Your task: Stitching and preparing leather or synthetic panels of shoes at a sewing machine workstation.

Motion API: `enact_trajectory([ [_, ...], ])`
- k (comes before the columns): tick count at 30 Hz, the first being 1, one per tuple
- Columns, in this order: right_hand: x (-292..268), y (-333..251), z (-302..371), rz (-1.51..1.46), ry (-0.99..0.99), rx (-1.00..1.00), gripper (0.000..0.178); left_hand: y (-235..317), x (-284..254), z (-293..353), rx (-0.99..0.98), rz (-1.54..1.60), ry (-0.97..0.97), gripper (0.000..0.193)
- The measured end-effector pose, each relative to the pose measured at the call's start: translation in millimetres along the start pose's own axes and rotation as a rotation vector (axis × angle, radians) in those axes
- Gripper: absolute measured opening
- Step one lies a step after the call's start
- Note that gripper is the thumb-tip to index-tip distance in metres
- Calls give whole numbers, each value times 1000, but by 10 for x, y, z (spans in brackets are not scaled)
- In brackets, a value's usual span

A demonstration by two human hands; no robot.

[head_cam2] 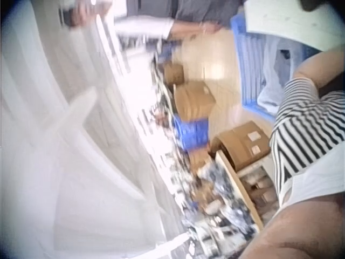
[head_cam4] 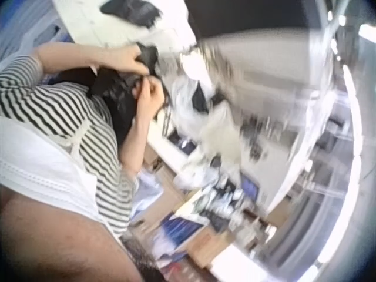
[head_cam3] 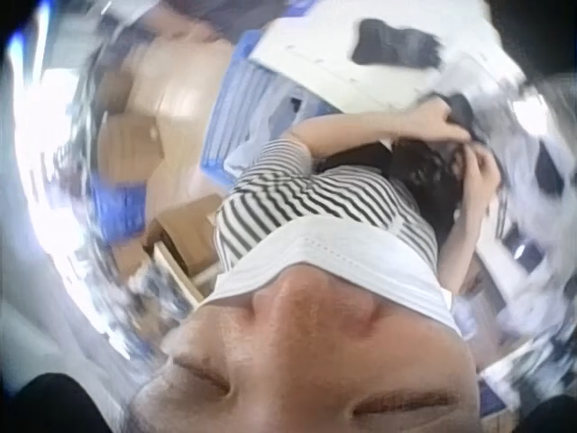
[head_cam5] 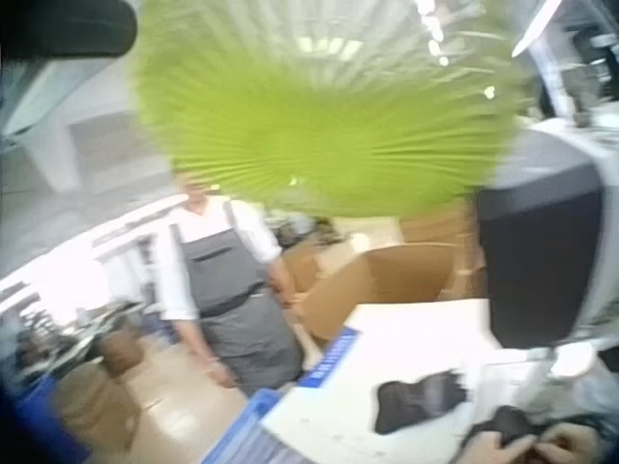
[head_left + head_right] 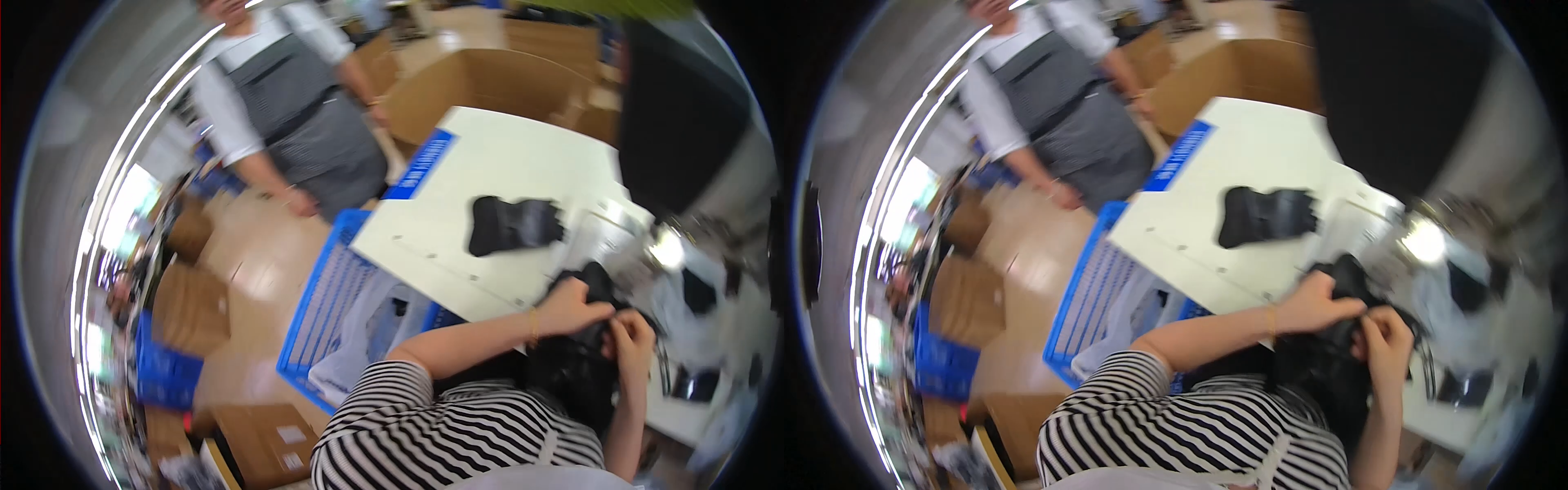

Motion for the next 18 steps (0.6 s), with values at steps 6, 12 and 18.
enact_trajectory([
  [6,153,-169,-103,21,-83,-141,11,10,-93,3,-103,248,-79,18],
  [12,-664,-351,282,-98,400,-227,14,74,29,34,-123,383,-18,15],
  [18,-1475,-898,-79,542,572,-576,27,-8,-4,39,-102,354,-43,10],
])
Point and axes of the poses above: each hand's wrist, its own z-axis away from the middle knuckle, its own x-axis out of the palm, y = z × x, the point moved 5 cm from there along -z, towards the middle knuckle, and after that the axes turned 9 degrees about y, right-handed, at the moved point
